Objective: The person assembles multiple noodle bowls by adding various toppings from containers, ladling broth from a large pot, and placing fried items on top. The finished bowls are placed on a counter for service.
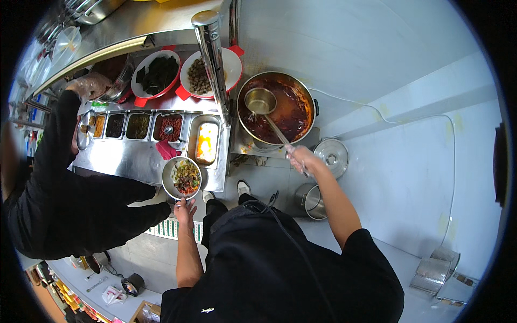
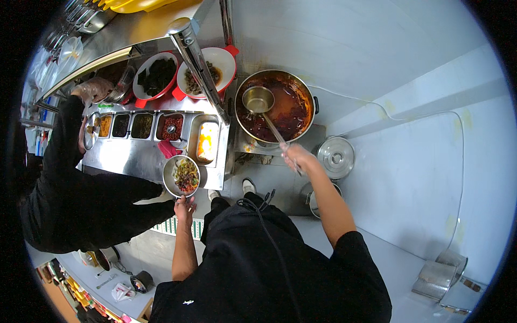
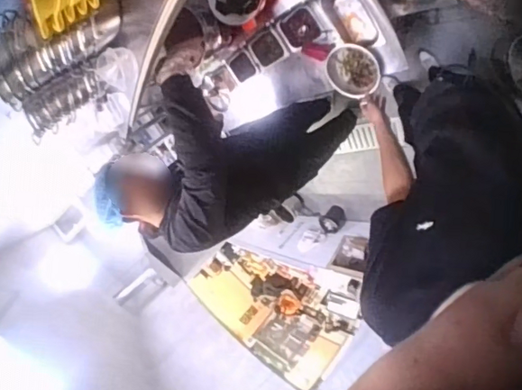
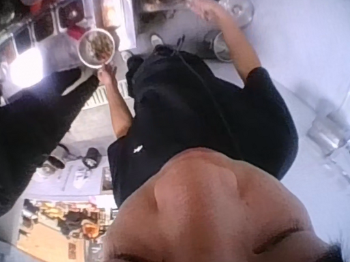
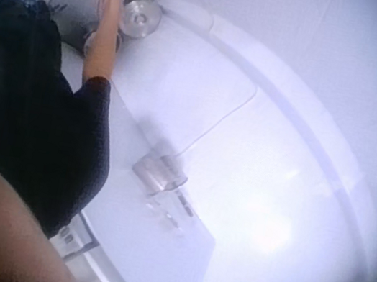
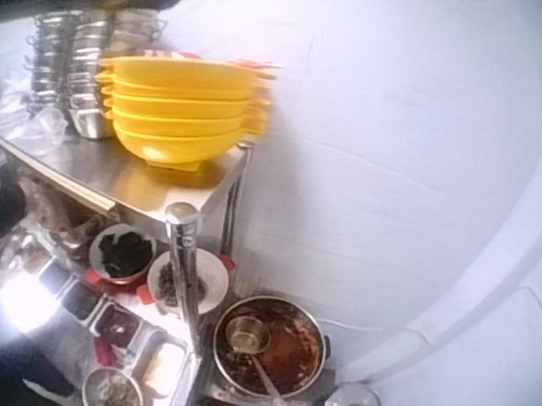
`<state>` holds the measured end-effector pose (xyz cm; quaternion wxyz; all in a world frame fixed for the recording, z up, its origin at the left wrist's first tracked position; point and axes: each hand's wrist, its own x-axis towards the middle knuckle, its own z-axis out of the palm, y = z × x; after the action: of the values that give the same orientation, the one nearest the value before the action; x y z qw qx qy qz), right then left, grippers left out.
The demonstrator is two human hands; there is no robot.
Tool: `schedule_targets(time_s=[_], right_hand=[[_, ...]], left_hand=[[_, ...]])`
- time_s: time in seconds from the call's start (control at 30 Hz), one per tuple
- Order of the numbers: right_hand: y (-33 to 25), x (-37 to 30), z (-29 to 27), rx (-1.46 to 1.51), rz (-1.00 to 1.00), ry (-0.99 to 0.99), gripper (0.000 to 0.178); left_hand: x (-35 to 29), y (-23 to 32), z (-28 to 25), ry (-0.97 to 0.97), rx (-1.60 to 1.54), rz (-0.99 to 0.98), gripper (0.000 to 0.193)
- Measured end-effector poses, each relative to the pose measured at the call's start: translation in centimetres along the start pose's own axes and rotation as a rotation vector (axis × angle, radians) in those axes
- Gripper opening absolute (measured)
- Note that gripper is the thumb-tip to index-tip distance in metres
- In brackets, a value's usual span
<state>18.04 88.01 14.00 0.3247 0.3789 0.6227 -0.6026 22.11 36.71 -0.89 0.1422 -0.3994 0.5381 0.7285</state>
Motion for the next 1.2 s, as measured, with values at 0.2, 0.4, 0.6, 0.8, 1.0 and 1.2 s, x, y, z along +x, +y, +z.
schedule_targets(time_s=[0.2, 0.4, 0.6, 0.8, 1.0, 1.2], right_hand=[[-2.2, 1.7, -3.5, -0.027, -0.107, 0.067, 0.049], [1.3, -1.8, -8.1, -0.154, -0.057, 0.181, 0.048], [4.6, -5.6, -4.9, -0.152, 0.125, 0.157, 0.049], [2.2, -2.0, 0.4, -0.154, -0.051, 0.038, 0.049], [-2.2, 3.5, -2.3, -0.052, -0.107, 0.099, 0.047], [-0.1, -0.8, -7.4, -0.229, -0.088, 0.202, 0.049]], left_hand=[[0.6, -0.4, -0.5, -0.008, 0.000, 0.017, 0.023], [0.2, -0.7, 0.0, -0.013, -0.028, 0.033, 0.024], [-0.1, -0.9, 0.1, 0.012, -0.040, 0.041, 0.019], [0.0, -0.7, 0.3, 0.009, -0.014, 0.051, 0.025], [0.5, -0.8, 0.0, 0.014, -0.011, 0.047, 0.025], [0.5, -1.0, 0.1, 0.013, -0.022, 0.040, 0.022]])
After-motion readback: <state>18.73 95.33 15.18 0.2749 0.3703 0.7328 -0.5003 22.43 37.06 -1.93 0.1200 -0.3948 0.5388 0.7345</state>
